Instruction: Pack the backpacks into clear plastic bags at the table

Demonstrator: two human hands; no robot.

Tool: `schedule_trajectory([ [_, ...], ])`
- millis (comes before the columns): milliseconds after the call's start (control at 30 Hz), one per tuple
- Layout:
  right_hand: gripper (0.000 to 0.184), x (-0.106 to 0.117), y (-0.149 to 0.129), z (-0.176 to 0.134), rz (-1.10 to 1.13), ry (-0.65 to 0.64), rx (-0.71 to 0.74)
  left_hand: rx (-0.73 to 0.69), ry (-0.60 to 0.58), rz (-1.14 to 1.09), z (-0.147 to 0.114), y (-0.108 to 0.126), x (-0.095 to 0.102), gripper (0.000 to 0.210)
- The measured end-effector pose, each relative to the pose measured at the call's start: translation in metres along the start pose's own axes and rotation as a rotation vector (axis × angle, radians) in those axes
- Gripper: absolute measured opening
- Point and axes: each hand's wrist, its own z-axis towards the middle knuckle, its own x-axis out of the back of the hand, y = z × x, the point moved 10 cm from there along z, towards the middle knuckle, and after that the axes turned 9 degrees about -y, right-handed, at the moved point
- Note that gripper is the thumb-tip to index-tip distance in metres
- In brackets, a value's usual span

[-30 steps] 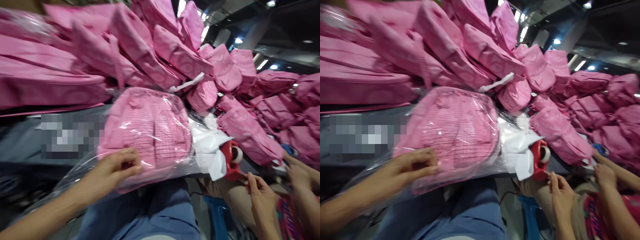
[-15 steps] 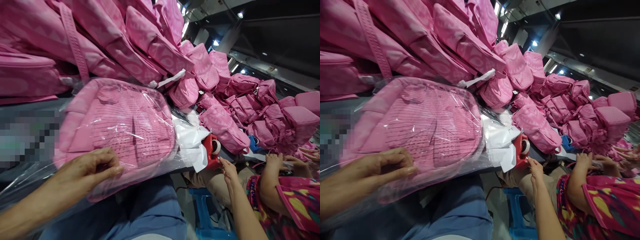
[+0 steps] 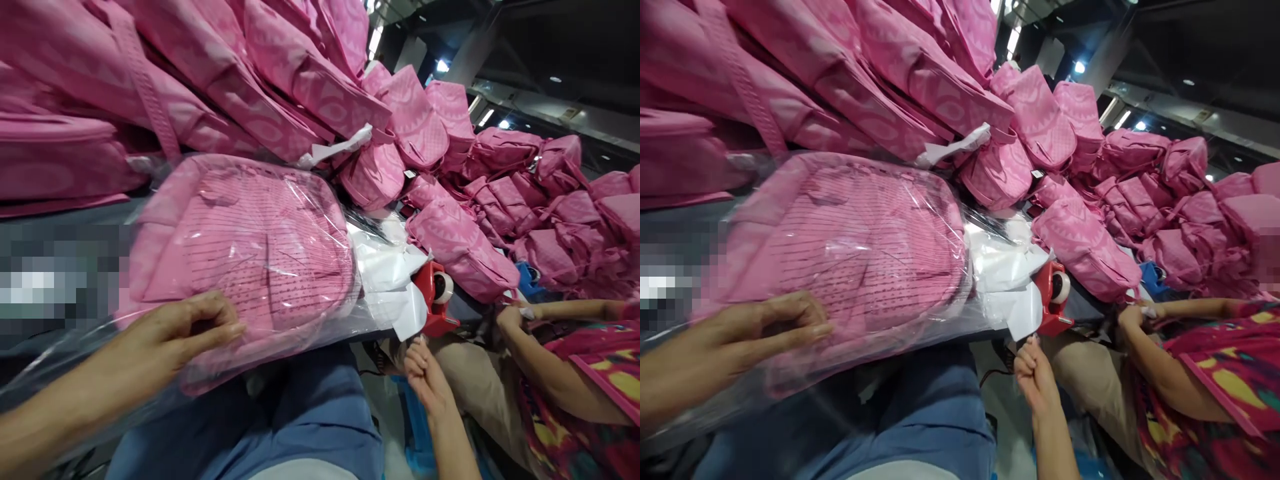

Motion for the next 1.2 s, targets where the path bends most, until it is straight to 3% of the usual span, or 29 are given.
schedule_trajectory([
  [67,0.062,-0.035,-0.007,-0.01,0.174,-0.2,0.014,0.003,0.019,-0.043,-0.003,0.015,0.0,0.039],
  [167,0.046,-0.086,-0.059,-0.027,0.257,-0.577,0.156,-0.022,0.042,-0.094,-0.004,0.03,0.0,0.036],
  [233,0.045,-0.134,-0.094,-0.038,-0.001,-0.872,0.244,-0.031,0.044,-0.123,-0.004,0.032,0.0,0.034],
  [300,0.05,-0.188,-0.116,-0.043,-0.399,-1.072,0.364,-0.035,0.05,-0.155,-0.004,0.03,0.001,0.033],
  [400,0.042,-0.271,-0.119,-0.051,-0.933,-1.328,0.564,-0.039,0.033,-0.173,-0.004,0.026,-0.001,0.033],
  [467,0.029,-0.313,-0.106,-0.051,-1.27,-1.42,0.71,-0.051,0.028,-0.167,-0.003,0.024,-0.001,0.033],
  [533,0.025,-0.338,-0.09,-0.032,-1.623,-1.361,0.768,-0.065,0.034,-0.16,-0.001,0.022,-0.001,0.033],
  [600,0.029,-0.349,-0.085,-0.002,-1.814,-1.212,0.706,-0.076,0.038,-0.15,0.0,0.021,-0.001,0.032],
  [700,0.051,-0.344,-0.087,0.035,-1.662,-1.173,0.468,-0.07,0.037,-0.136,0.0,0.018,-0.001,0.031],
  [733,0.051,-0.337,-0.093,0.047,-1.6,-1.103,0.415,-0.069,0.034,-0.136,0.0,0.018,-0.001,0.031],
  [800,0.043,-0.313,-0.118,0.067,-1.538,-0.811,0.444,-0.078,0.028,-0.14,-0.001,0.017,-0.001,0.032],
  [867,0.035,-0.29,-0.141,0.059,-1.445,-0.591,0.606,-0.098,0.018,-0.138,-0.001,0.018,-0.001,0.031],
  [900,0.032,-0.286,-0.141,0.045,-1.38,-0.621,0.687,-0.106,0.018,-0.134,-0.001,0.018,-0.001,0.031],
  [1000,0.03,-0.295,-0.105,-0.003,-1.31,-0.953,0.761,-0.123,0.01,-0.086,-0.001,0.02,0.0,0.028],
  [1100,0.039,-0.303,-0.065,-0.003,-1.486,-0.979,0.58,-0.201,0.024,0.112,-0.008,0.033,-0.001,0.025],
  [1200,0.04,-0.31,-0.052,0.006,-1.503,-1.021,0.496,-0.402,0.162,0.59,-0.039,0.06,-0.007,0.016],
])
